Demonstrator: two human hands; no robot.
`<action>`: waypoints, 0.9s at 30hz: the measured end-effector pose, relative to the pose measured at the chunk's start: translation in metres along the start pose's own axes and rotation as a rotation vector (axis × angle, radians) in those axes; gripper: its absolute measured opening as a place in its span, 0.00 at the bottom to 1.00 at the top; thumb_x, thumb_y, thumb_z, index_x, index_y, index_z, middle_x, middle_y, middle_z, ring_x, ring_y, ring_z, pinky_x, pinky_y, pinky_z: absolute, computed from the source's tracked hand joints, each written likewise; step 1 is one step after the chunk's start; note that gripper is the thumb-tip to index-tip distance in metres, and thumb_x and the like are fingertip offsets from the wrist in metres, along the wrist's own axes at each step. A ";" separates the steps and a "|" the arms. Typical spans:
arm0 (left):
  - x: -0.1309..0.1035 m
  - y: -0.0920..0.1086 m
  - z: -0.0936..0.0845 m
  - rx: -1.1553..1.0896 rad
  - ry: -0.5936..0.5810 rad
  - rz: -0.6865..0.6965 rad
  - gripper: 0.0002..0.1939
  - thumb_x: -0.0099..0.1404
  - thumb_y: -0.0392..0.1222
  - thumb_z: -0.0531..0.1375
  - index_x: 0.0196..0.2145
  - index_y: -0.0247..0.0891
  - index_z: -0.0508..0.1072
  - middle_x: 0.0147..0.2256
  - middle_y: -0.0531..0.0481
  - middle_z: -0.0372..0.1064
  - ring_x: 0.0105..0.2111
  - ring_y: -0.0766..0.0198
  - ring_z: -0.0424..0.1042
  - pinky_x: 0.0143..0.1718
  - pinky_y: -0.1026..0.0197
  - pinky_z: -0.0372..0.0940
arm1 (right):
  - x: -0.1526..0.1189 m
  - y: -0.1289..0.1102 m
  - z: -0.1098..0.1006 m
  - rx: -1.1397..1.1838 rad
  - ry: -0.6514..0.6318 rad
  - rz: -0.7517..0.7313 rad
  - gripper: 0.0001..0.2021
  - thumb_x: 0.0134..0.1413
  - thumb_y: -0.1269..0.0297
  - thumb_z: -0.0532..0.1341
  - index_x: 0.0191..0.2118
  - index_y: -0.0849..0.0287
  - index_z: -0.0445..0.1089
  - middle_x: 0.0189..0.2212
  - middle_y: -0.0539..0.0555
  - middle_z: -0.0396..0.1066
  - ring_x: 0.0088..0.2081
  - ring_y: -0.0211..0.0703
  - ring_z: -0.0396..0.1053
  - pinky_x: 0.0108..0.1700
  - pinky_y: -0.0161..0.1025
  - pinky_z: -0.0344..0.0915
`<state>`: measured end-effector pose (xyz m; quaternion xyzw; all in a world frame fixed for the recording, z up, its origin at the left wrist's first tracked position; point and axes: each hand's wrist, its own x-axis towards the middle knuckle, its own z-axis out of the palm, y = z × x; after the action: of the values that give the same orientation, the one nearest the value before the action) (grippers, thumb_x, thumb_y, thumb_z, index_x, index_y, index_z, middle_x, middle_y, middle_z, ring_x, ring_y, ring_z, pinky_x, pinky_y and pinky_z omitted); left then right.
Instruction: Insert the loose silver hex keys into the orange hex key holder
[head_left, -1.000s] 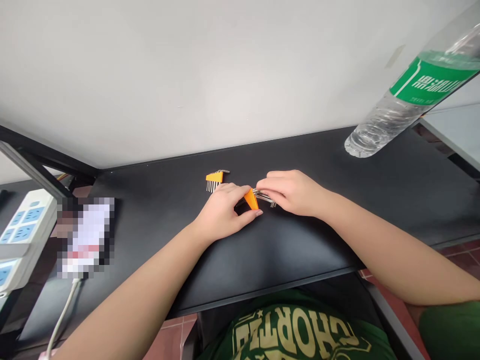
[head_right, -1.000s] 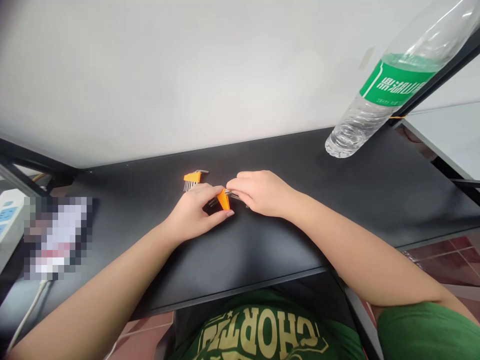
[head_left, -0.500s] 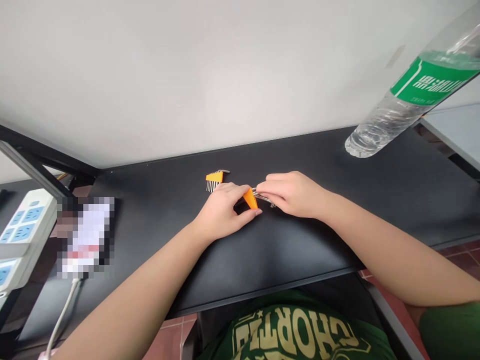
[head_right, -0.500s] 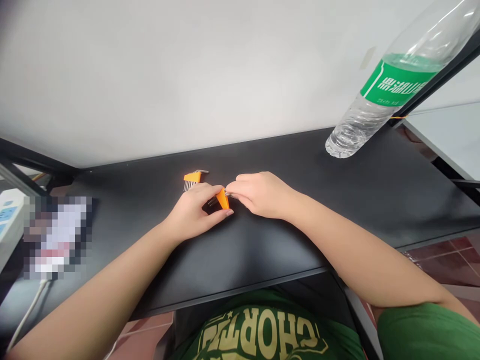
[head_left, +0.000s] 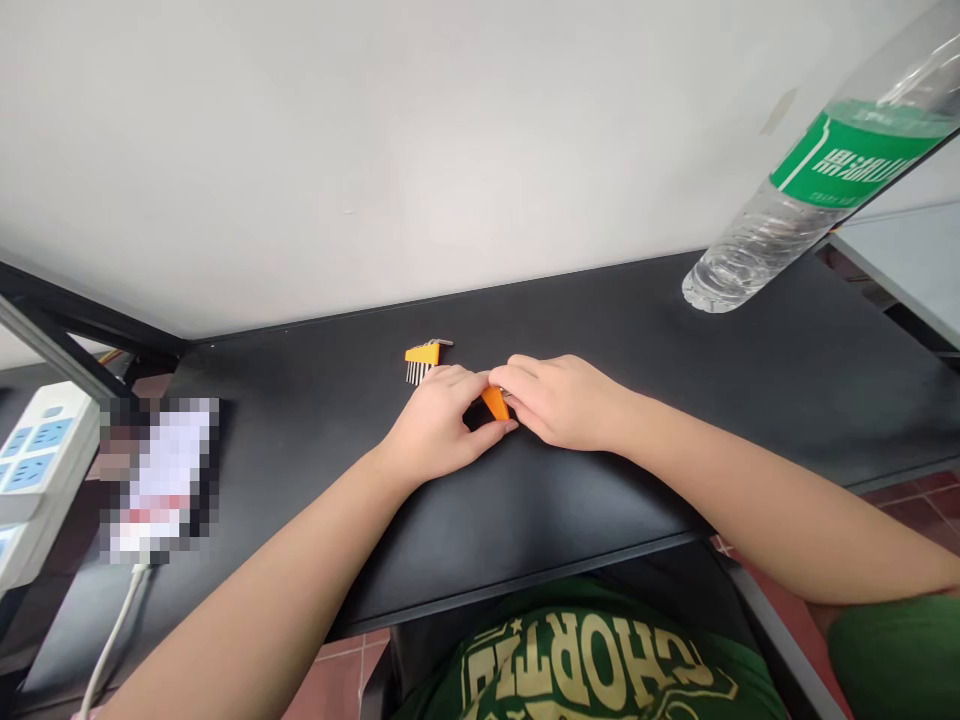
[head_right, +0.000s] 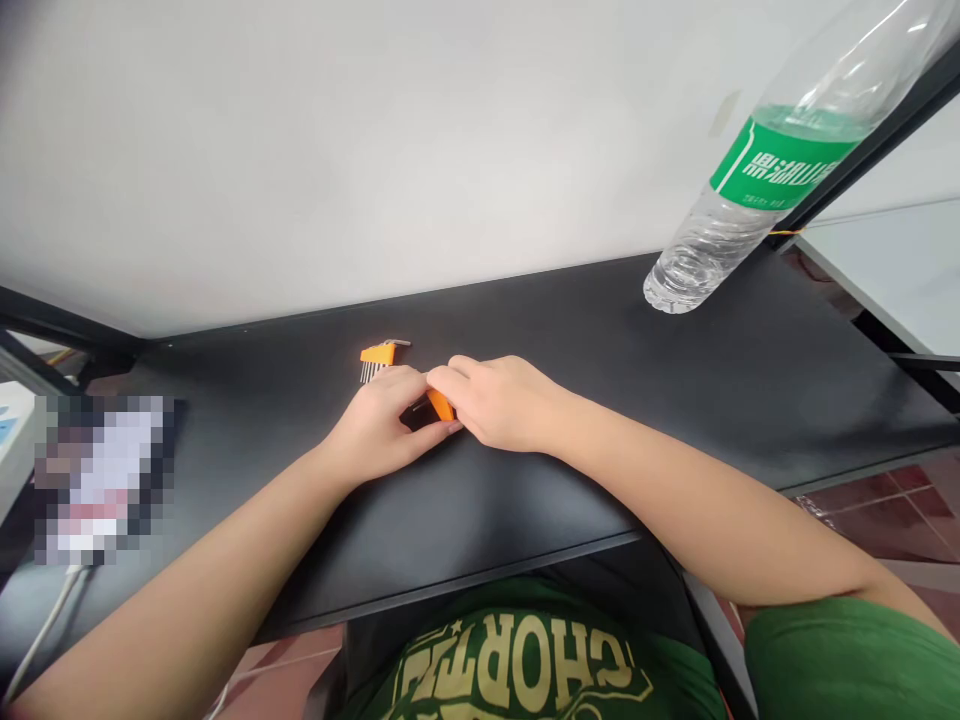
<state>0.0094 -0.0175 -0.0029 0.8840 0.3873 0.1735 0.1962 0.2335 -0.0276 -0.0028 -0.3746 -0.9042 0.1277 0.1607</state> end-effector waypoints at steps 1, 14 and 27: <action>0.000 0.000 0.000 0.002 0.008 0.001 0.11 0.66 0.49 0.66 0.39 0.40 0.73 0.30 0.54 0.70 0.33 0.64 0.67 0.42 0.57 0.61 | 0.000 -0.001 -0.001 0.002 -0.010 0.018 0.10 0.67 0.68 0.53 0.49 0.59 0.67 0.39 0.53 0.69 0.24 0.36 0.51 0.28 0.37 0.47; 0.000 -0.002 0.001 0.040 0.062 -0.041 0.15 0.65 0.55 0.66 0.39 0.41 0.73 0.29 0.54 0.70 0.32 0.64 0.68 0.42 0.59 0.64 | -0.002 0.019 -0.007 0.106 0.015 0.006 0.10 0.70 0.62 0.57 0.37 0.59 0.72 0.35 0.53 0.70 0.31 0.38 0.63 0.33 0.38 0.52; -0.002 -0.001 0.000 0.031 0.079 -0.049 0.16 0.65 0.55 0.66 0.44 0.42 0.75 0.34 0.52 0.74 0.34 0.63 0.70 0.45 0.57 0.66 | -0.005 0.068 -0.017 -0.117 -0.070 0.406 0.07 0.65 0.63 0.59 0.42 0.57 0.73 0.42 0.57 0.72 0.33 0.42 0.67 0.31 0.40 0.54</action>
<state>0.0075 -0.0179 -0.0038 0.8695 0.4191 0.1975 0.1711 0.2869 0.0170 -0.0119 -0.5529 -0.8212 0.1177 0.0783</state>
